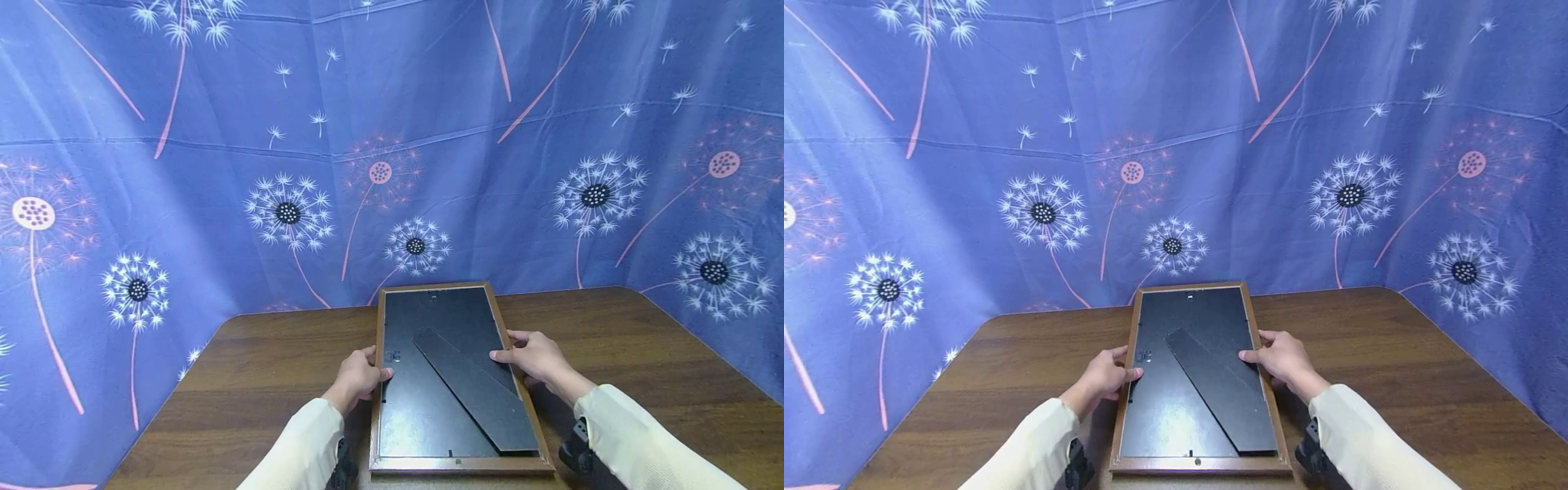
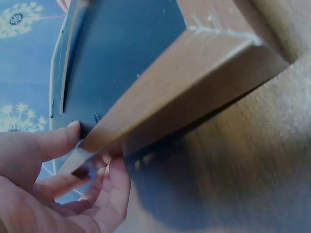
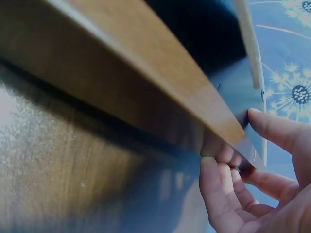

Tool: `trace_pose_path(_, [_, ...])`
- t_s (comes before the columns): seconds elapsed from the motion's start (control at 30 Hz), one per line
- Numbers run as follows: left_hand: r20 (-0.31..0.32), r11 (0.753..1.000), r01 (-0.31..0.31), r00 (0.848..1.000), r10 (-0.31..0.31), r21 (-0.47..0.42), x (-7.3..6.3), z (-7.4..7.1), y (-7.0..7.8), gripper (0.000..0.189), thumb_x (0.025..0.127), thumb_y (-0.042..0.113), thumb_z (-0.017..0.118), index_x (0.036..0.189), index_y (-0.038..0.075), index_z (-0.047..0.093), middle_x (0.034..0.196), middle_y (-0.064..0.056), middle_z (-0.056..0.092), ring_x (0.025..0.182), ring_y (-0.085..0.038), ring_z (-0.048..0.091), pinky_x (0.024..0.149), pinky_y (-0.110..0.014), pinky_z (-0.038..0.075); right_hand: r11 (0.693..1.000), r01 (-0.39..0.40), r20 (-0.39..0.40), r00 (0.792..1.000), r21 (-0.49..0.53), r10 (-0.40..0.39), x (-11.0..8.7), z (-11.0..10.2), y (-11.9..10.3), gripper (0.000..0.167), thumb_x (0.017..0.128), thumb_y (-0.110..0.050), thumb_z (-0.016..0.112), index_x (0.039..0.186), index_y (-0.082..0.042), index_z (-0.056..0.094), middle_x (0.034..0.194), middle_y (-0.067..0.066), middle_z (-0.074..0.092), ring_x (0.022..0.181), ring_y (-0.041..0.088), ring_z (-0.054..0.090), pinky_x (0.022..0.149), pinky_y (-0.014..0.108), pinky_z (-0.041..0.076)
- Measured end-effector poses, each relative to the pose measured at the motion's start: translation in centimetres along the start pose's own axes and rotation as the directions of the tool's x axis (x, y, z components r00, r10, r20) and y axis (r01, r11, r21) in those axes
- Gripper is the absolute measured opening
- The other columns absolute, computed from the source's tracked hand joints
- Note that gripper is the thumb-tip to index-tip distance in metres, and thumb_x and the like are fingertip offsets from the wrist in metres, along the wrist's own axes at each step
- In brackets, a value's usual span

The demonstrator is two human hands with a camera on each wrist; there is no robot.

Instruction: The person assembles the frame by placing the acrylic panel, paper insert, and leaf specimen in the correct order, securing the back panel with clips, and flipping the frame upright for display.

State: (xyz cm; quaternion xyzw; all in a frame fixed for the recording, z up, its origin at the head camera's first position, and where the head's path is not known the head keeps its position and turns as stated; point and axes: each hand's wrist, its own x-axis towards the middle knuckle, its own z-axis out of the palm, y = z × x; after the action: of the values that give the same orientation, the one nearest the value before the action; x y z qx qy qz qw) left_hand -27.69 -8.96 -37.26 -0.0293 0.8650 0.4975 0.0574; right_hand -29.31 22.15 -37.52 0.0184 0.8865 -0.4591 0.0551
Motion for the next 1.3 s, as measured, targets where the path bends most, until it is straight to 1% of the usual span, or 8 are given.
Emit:
trace_pose_path(0.13, [-0.053, 0.999, -0.034, 0.998, 0.035, 0.022, -0.3, 0.1, 0.5, 0.060, 0.091, 0.000, 0.074, 0.144, -0.009, 0.048, 0.106, -0.027, 0.066, 0.095, -0.036, 0.069, 0.069, -0.046, 0.061, 0.999, 0.025, -0.046, 0.999, -0.044, -0.027, -0.4, -0.4, -0.6, 0.084, 0.090, -0.029, 0.078, 0.149, 0.013, 0.037, 0.137, 0.040, 0.050, 0.112, 0.048, 0.062, 0.070, 0.047, 0.060])
trace_pose_path(0.3, [-0.135, 0.982, -0.111, 0.982, 0.132, 0.151, -0.5, 0.1, 1.4, 0.055, 0.086, 0.003, 0.079, 0.137, -0.004, 0.059, 0.093, -0.016, 0.072, 0.082, -0.026, 0.068, 0.070, -0.041, 0.058, 0.998, 0.049, -0.073, 0.996, -0.031, -0.051, -0.9, -1.1, -1.2, 0.083, 0.091, -0.029, 0.078, 0.151, 0.010, 0.036, 0.139, 0.038, 0.050, 0.112, 0.047, 0.063, 0.067, 0.043, 0.060])
trace_pose_path(0.47, [-0.180, 0.962, -0.163, 0.963, 0.203, 0.218, -0.5, -0.1, 2.2, 0.055, 0.085, 0.005, 0.080, 0.136, -0.001, 0.061, 0.096, -0.012, 0.074, 0.087, -0.027, 0.067, 0.079, -0.044, 0.054, 0.995, 0.090, -0.118, 0.989, -0.032, -0.093, -1.3, -1.7, -1.9, 0.082, 0.092, -0.032, 0.077, 0.153, 0.006, 0.037, 0.136, 0.035, 0.054, 0.108, 0.044, 0.065, 0.067, 0.042, 0.060])
trace_pose_path(0.63, [-0.216, 0.961, -0.188, 0.949, 0.231, 0.202, -0.4, 0.0, 2.6, 0.059, 0.087, 0.006, 0.080, 0.141, 0.003, 0.058, 0.109, -0.014, 0.075, 0.100, -0.032, 0.070, 0.087, -0.049, 0.054, 0.992, 0.120, -0.189, 0.974, -0.049, -0.127, -1.6, -1.9, -2.4, 0.079, 0.090, -0.032, 0.079, 0.153, 0.000, 0.042, 0.126, 0.030, 0.063, 0.073, 0.026, 0.067, 0.056, 0.037, 0.055])
trace_pose_path(0.73, [-0.252, 0.953, -0.218, 0.930, 0.269, 0.211, -0.3, 0.0, 2.8, 0.059, 0.087, 0.007, 0.080, 0.142, 0.004, 0.058, 0.105, -0.014, 0.075, 0.098, -0.032, 0.070, 0.087, -0.051, 0.054, 0.987, 0.146, -0.240, 0.958, -0.063, -0.157, -1.8, -2.0, -2.8, 0.079, 0.088, -0.031, 0.081, 0.151, 0.000, 0.045, 0.121, 0.028, 0.067, 0.066, 0.021, 0.065, 0.052, 0.034, 0.052])
trace_pose_path(0.97, [-0.359, 0.929, -0.271, 0.865, 0.350, 0.254, -0.1, 0.0, 3.3, 0.063, 0.082, 0.007, 0.085, 0.140, 0.004, 0.060, 0.088, -0.008, 0.066, 0.081, -0.026, 0.065, 0.076, -0.050, 0.051, 0.956, 0.235, -0.382, 0.879, -0.176, -0.287, -1.7, -2.1, -3.3, 0.077, 0.085, -0.033, 0.084, 0.147, 0.000, 0.051, 0.116, 0.024, 0.071, 0.099, 0.039, 0.070, 0.070, 0.039, 0.053])
trace_pose_path(1.13, [-0.421, 0.920, -0.297, 0.823, 0.383, 0.257, 0.1, 0.1, 3.4, 0.065, 0.081, 0.007, 0.086, 0.141, 0.004, 0.060, 0.092, -0.011, 0.065, 0.082, -0.028, 0.063, 0.075, -0.051, 0.051, 0.939, 0.271, -0.453, 0.824, -0.210, -0.339, -1.8, -1.8, -3.8, 0.078, 0.084, -0.030, 0.086, 0.147, -0.002, 0.052, 0.114, 0.021, 0.072, 0.093, 0.035, 0.071, 0.074, 0.042, 0.051])
trace_pose_path(1.3, [-0.476, 0.921, -0.324, 0.789, 0.389, 0.216, 0.3, 0.2, 3.5, 0.067, 0.081, 0.006, 0.086, 0.141, 0.005, 0.059, 0.105, -0.014, 0.069, 0.093, -0.033, 0.066, 0.083, -0.054, 0.051, 0.902, 0.355, -0.508, 0.745, -0.246, -0.432, -1.8, -1.6, -4.1, 0.077, 0.081, -0.022, 0.088, 0.144, 0.003, 0.053, 0.113, 0.023, 0.072, 0.086, 0.033, 0.069, 0.074, 0.045, 0.049])
